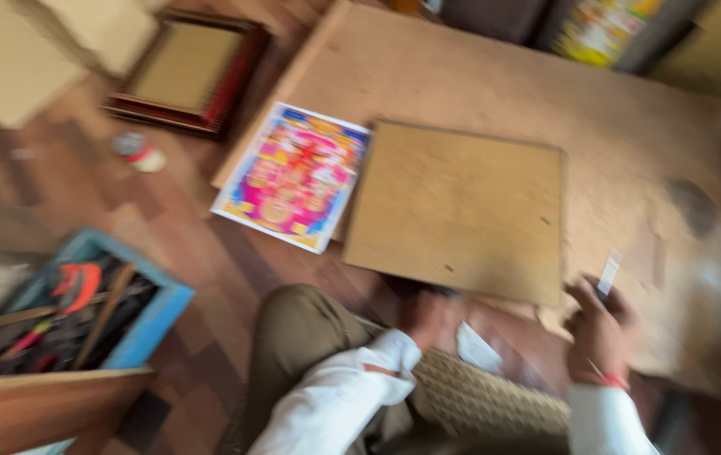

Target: The person sits at a workbench and assembles a picture frame. They place a white backing sheet into the black frame, set a hardboard backing panel on it, then use a screwdriver to work on the backing panel's holes and fit the panel to the frame.

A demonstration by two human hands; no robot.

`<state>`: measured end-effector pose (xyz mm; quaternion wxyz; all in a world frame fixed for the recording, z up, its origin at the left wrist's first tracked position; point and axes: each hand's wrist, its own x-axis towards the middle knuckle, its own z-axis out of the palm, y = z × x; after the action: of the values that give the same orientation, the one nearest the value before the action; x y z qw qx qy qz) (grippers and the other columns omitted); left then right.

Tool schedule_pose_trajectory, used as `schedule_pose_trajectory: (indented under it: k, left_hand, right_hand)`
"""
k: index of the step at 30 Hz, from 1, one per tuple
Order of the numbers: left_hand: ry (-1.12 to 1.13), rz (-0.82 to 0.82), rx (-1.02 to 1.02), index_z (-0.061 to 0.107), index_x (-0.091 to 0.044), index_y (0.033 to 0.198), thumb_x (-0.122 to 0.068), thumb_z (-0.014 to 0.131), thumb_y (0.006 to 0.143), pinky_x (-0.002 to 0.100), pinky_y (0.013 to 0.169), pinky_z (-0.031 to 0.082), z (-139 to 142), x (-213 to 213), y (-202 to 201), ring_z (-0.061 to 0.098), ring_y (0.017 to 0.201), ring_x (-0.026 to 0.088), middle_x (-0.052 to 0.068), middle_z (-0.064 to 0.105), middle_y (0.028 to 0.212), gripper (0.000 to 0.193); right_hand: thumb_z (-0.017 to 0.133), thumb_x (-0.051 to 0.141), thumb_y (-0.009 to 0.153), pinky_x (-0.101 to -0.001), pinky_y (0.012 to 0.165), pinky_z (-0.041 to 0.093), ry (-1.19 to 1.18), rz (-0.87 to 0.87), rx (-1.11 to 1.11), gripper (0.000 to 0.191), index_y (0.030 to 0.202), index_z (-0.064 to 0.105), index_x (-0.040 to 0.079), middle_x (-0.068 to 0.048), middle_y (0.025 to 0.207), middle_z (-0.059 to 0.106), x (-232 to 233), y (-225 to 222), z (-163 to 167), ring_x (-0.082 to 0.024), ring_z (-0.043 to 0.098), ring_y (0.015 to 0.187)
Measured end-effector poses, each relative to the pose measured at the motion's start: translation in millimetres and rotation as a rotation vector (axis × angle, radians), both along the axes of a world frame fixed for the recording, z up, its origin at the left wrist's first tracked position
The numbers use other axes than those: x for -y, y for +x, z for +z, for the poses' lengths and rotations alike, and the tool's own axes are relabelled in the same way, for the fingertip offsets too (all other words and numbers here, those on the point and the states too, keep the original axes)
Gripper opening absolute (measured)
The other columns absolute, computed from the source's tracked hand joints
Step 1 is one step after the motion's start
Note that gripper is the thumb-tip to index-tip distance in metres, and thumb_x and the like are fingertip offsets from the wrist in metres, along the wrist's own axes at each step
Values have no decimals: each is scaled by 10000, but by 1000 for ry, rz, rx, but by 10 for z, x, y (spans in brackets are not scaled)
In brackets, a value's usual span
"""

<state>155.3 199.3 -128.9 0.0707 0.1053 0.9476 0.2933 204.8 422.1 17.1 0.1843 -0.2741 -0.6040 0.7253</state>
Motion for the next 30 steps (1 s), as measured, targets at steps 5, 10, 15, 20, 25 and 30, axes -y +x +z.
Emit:
schedule_pose_trajectory:
  k: [5,10,15,20,25,30]
  left_hand:
    - [-4,-211,-349,662,-48,889,-233,641,877,577,716,472,95,156,26,640,901,421,200,662,923,187]
    - [63,-175,-145,629,-28,910,-149,586,891,603,728,462,152,226,121,623,913,457,255,639,967,129]
    - [110,-180,-129,659,-14,884,-150,636,866,574,710,505,188,169,132,656,874,444,254,664,922,139]
    - [139,-170,-105,689,0,858,-152,686,842,545,692,548,307,223,198,689,834,432,253,689,877,153]
    - [76,-115,-98,737,-6,799,-153,742,787,519,636,577,314,206,100,720,777,411,252,712,818,148]
    - [303,288,60,756,-83,775,-217,773,740,472,681,589,222,177,-4,737,776,370,182,734,823,139]
  right_hand:
    - [724,80,1019,-270,526,454,47,57,-2,167,1152,673,-6,-111,984,725,-45,-152,-153,-97,528,573]
    - [727,91,1006,-310,511,463,202,98,147,181,1129,671,-30,-155,981,735,-93,-251,-261,-126,547,563]
    - [735,95,1026,-285,545,437,295,102,120,173,1087,692,-62,-174,967,733,-85,-209,-329,-124,536,578]
    - [742,79,998,-291,532,443,285,113,96,185,1078,681,-77,-170,940,738,-56,-290,-436,-133,540,562]
    - [743,67,972,-305,501,443,269,108,107,211,1112,684,-80,-169,962,736,-18,-327,-387,-168,552,545]
    - [754,102,912,-225,498,422,112,73,0,288,1165,696,-24,-71,916,732,13,-130,-115,-84,582,593]
